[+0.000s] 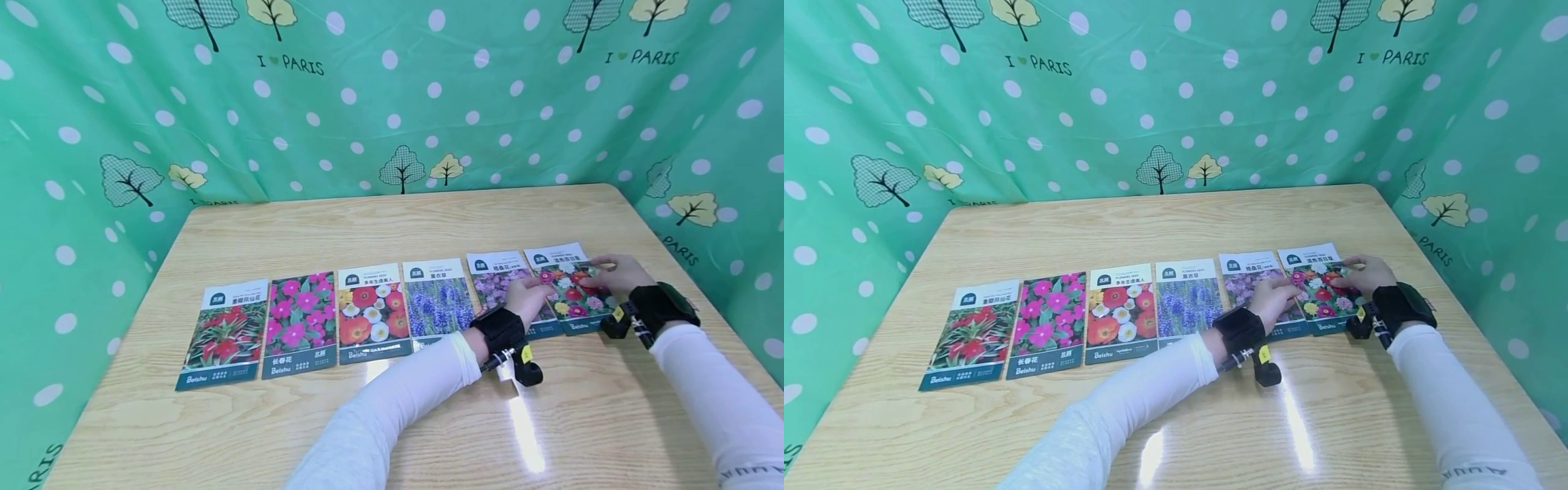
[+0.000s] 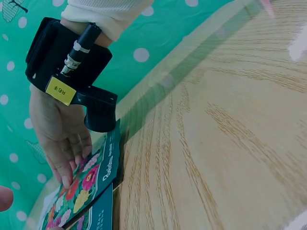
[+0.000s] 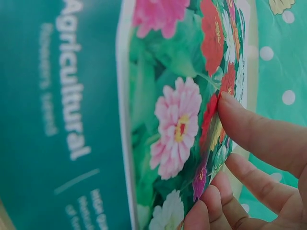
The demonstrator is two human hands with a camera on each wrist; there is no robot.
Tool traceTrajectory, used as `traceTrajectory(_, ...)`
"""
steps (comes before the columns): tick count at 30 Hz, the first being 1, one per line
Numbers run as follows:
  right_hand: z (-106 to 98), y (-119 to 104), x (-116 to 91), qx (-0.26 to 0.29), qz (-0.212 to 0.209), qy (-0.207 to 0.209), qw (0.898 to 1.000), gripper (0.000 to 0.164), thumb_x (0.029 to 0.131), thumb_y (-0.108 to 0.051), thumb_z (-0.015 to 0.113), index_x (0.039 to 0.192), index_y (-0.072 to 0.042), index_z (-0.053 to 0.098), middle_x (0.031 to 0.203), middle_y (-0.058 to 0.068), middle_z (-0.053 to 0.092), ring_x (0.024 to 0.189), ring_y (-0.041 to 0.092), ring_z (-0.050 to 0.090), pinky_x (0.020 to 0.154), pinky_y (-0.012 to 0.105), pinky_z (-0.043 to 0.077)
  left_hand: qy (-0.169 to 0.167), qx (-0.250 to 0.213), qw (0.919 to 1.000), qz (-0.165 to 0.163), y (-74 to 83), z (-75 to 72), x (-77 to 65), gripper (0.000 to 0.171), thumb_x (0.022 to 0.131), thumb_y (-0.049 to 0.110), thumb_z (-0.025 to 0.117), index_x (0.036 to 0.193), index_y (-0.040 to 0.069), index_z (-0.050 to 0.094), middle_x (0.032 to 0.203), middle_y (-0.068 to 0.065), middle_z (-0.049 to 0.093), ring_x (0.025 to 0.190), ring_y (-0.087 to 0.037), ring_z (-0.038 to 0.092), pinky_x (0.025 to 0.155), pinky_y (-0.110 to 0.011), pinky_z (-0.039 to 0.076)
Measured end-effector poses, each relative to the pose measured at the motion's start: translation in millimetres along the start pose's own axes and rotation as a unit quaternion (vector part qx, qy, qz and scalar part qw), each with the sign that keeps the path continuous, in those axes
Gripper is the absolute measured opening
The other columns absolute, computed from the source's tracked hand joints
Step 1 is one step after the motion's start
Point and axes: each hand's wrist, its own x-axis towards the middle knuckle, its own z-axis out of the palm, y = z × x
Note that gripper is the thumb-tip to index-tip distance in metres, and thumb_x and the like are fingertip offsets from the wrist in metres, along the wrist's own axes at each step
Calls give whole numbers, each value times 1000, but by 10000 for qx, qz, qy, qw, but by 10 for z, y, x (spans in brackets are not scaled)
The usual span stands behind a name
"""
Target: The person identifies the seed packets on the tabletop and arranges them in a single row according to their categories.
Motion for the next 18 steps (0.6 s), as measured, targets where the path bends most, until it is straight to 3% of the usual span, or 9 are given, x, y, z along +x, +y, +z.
traceTrajectory(6, -8, -45, -88, -44, -34, -11, 10000, 92, 79, -48, 64, 140, 6, 21, 132, 41, 25, 113, 51, 36, 90, 57, 37, 2, -207, 9998, 48, -12, -3, 0, 33, 74, -3, 66, 106, -8, 62, 88, -11, 67, 81, -23, 63, 66, -23, 48)
traceTrajectory(10, 45, -157, -198, 85, -340, 607, 9975, 86, 82, -57, 56, 141, -2, 28, 129, 36, 32, 108, 46, 39, 81, 54, 41, -261, -130, 9994, 165, -8, -69, -17, 32, 76, -1, 66, 107, -7, 62, 87, -11, 67, 85, -27, 63, 68, -25, 49)
traceTrajectory(13, 166, -288, -352, 431, -915, 1016, 9897, 73, 84, -55, 54, 138, -10, 38, 124, 26, 42, 104, 36, 44, 73, 49, 44, -689, -79, 9966, 441, 14, -192, -55, 30, 79, 0, 64, 107, -7, 62, 95, -15, 66, 89, -28, 63, 74, -26, 51)
traceTrajectory(16, 359, -457, -602, 745, -1671, 926, 9788, 57, 88, -44, 56, 134, -11, 45, 119, 19, 50, 101, 30, 48, 71, 47, 46, -1269, -56, 9892, 727, 68, -412, -130, 26, 81, -1, 61, 106, -9, 61, 104, -21, 63, 95, -33, 61, 81, -32, 52)
traceTrajectory(18, 527, -572, -795, 768, -2199, 908, 9682, 48, 90, -37, 57, 128, -8, 50, 113, 15, 55, 95, 22, 52, 67, 38, 49, -1645, 115, 9825, 866, 121, -615, -204, 24, 83, -1, 59, 106, -9, 60, 108, -23, 61, 97, -37, 59, 83, -37, 51)
